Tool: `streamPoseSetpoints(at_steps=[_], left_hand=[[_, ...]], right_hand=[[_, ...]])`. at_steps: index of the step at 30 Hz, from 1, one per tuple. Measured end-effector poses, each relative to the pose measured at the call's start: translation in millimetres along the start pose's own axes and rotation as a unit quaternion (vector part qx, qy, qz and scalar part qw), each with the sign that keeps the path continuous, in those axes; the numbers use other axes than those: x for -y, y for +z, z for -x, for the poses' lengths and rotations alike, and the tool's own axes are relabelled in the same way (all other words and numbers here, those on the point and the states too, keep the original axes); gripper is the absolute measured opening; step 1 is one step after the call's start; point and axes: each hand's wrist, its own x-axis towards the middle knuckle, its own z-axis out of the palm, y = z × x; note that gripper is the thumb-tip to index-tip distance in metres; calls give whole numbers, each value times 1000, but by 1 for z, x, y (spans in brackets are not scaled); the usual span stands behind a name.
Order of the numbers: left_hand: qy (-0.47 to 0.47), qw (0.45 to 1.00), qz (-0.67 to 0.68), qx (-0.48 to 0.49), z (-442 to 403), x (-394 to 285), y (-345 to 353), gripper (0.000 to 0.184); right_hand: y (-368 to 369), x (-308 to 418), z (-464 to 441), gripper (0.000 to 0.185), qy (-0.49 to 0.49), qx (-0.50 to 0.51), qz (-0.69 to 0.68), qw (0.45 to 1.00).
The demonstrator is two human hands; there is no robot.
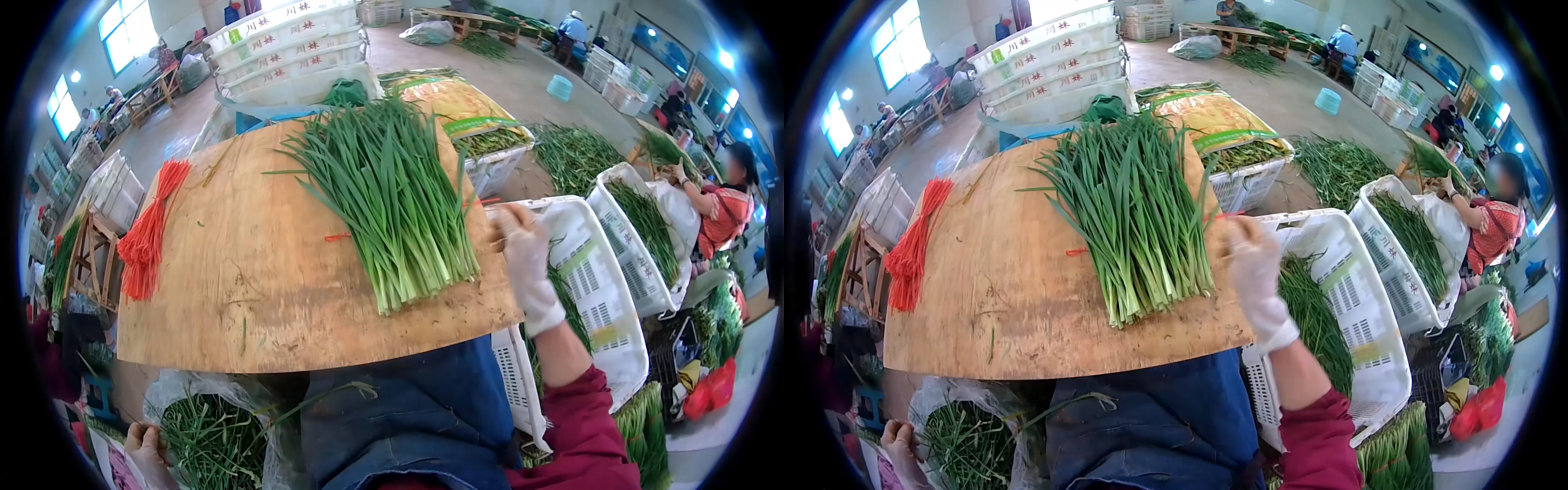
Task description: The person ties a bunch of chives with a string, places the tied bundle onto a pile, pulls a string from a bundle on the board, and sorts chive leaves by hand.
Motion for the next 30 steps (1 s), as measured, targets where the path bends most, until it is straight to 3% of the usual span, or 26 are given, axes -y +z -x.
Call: streamPoseSetpoints(at_steps=[1,2,3,4,7,11,13,18,23,30], left_hand=[[-6,995,-90,-32,-2,11,-3,12],[61,936,-339,-66,1,24,-5,22],[1,900,-428,-83,6,13,13,23],[37,905,-412,-97,4,1,26,23],[145,978,-151,-2,12,-58,101,19],[281,947,3,154,10,-153,205,21],[280,936,35,210,-2,-182,251,24],[359,923,-33,135,-32,-215,333,26],[319,929,-74,174,-39,-225,349,19],[291,941,-42,169,-38,-225,354,13]], right_hand=[[-20,-25,-24,23,4,-32,32,999],[-38,-52,-43,25,-4,-31,92,995],[-59,-77,-58,27,3,-30,165,986],[-61,-91,-71,31,65,1,166,984],[-60,-103,-88,34,172,34,147,973],[-34,-90,-93,34,223,52,30,973],[-32,-97,-101,36,223,94,-12,970],[-20,-89,-101,28,204,112,-63,971],[-12,-84,-98,25,176,91,-130,971],[-7,-75,-93,20,38,72,-35,996]])
